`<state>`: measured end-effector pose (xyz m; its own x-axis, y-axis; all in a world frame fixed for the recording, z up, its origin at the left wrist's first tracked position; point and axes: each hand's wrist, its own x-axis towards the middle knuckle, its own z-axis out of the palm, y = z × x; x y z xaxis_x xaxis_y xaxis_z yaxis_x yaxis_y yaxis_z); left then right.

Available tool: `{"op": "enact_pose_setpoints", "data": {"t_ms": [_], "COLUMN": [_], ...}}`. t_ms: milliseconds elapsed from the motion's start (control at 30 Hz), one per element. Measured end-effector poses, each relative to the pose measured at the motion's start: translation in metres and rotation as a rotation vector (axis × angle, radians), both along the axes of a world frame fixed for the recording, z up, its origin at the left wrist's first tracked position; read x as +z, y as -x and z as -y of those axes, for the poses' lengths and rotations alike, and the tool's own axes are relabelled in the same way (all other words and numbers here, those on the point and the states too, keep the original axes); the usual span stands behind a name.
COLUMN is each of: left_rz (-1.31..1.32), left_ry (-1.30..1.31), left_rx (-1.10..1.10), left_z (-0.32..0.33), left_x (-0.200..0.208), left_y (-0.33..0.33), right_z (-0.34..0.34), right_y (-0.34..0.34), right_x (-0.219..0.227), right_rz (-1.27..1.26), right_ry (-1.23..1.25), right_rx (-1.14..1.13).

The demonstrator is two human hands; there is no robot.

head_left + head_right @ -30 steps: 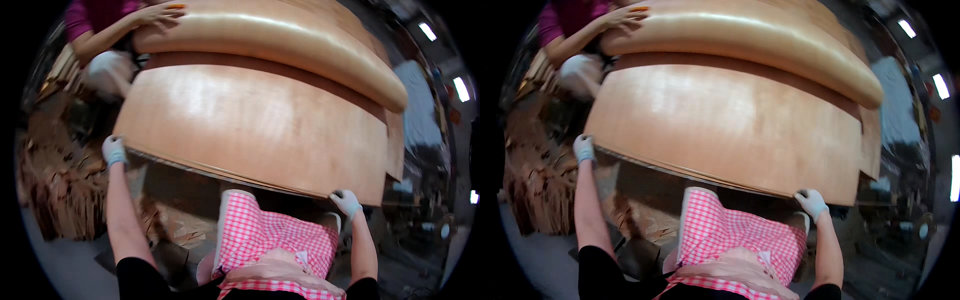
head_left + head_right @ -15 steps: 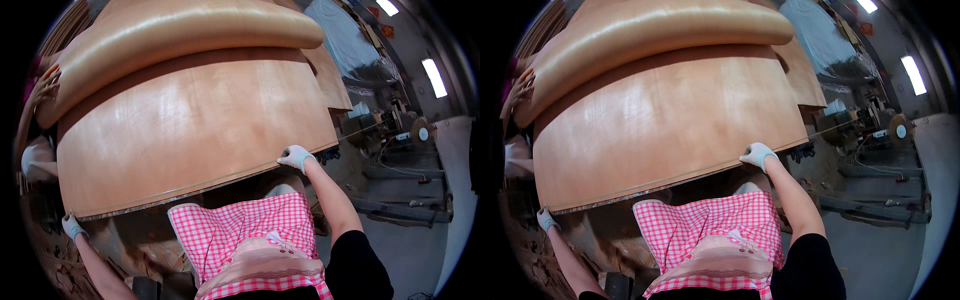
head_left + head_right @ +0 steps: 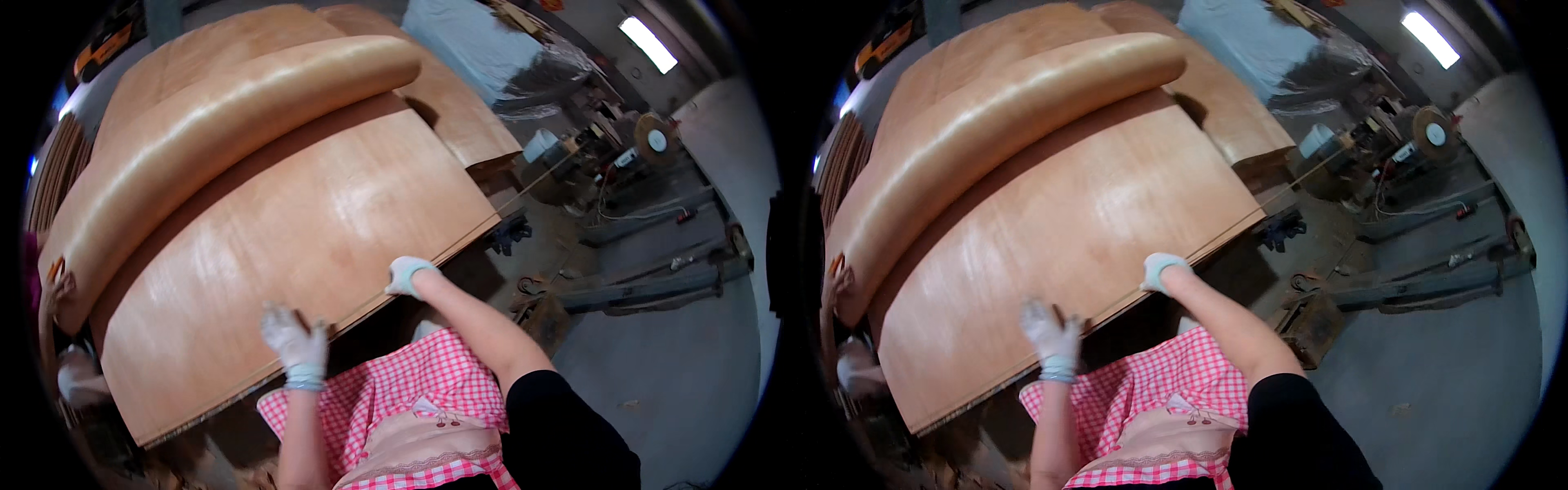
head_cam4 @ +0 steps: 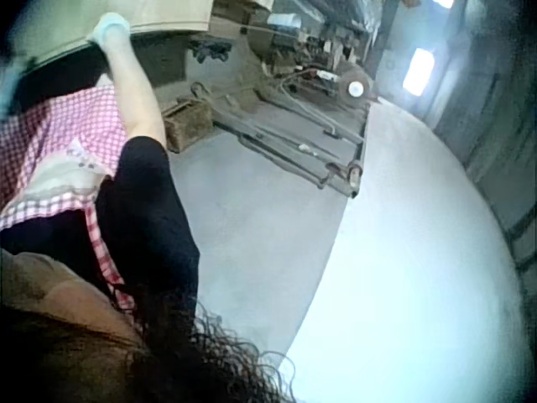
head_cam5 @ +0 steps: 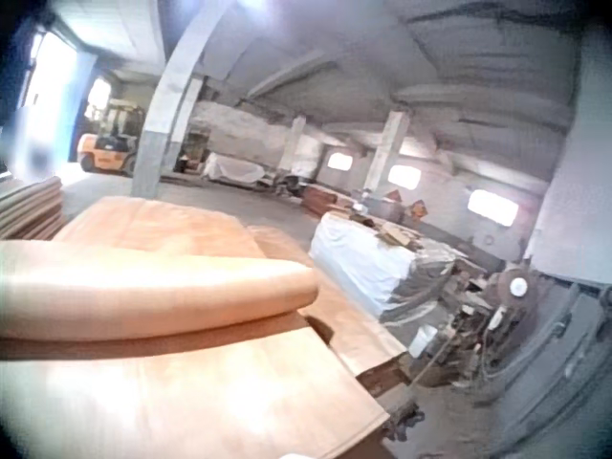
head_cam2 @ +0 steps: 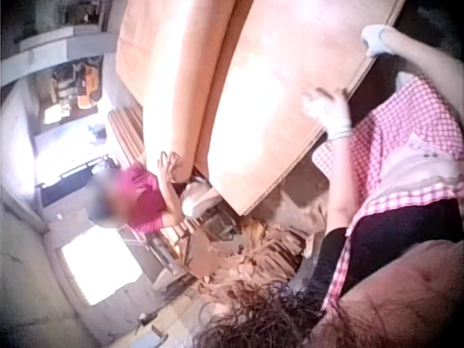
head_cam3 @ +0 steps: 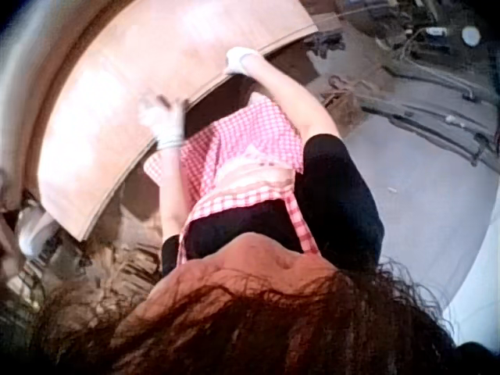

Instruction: The person aligns and secures large wooden panels on a workbench using a thin wooden stick to wedge them in place. They then move to a different area to retrieve a small container and a sponge, dipping the sponge into the container to prepare for applying a finish to the wood.

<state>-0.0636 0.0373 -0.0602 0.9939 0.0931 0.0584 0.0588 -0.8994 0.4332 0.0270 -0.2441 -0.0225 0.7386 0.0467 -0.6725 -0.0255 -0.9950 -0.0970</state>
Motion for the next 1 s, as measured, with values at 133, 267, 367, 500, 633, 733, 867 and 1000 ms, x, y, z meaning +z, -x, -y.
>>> {"op": "enact_pose_setpoints", "data": {"t_ms": [133,267,367,500,633,733,867,1000], "left_rz": [-0.065,-0.068,-0.085,-0.124,-0.122,-0.102,-0.077,-0.076], "left_ry": [-0.003,0.015,-0.019,-0.047,-0.072,-0.077,-0.077,-0.087], "left_rx": [-0.128,-0.096,-0.078,-0.085,-0.071,-0.079,-0.069,-0.068], "left_z": [0.095,0.1,0.097,0.096,0.093,0.097,0.092,0.09], "left_x": [0.009,-0.002,0.001,-0.001,-0.003,-0.003,-0.004,-0.006], "left_y": [-0.027,-0.031,-0.03,-0.031,-0.031,-0.032,-0.032,-0.032], "right_z": [-0.003,0.035,0.108,0.235,0.315,0.35,0.352,0.361], "right_y": [0.002,0.003,-0.006,-0.022,-0.039,-0.045,-0.055,-0.049], "right_x": [0.002,-0.008,-0.007,0.012,0.029,0.015,-0.01,-0.036], "right_rz": [0.018,0.048,0.072,0.139,0.172,0.183,0.176,0.34], "right_ry": [-0.056,-0.237,-0.288,-0.224,-0.036,0.038,0.01,-0.012], "right_rx": [-0.06,-0.099,-0.095,-0.146,-0.239,-0.283,-0.353,-0.719]}}
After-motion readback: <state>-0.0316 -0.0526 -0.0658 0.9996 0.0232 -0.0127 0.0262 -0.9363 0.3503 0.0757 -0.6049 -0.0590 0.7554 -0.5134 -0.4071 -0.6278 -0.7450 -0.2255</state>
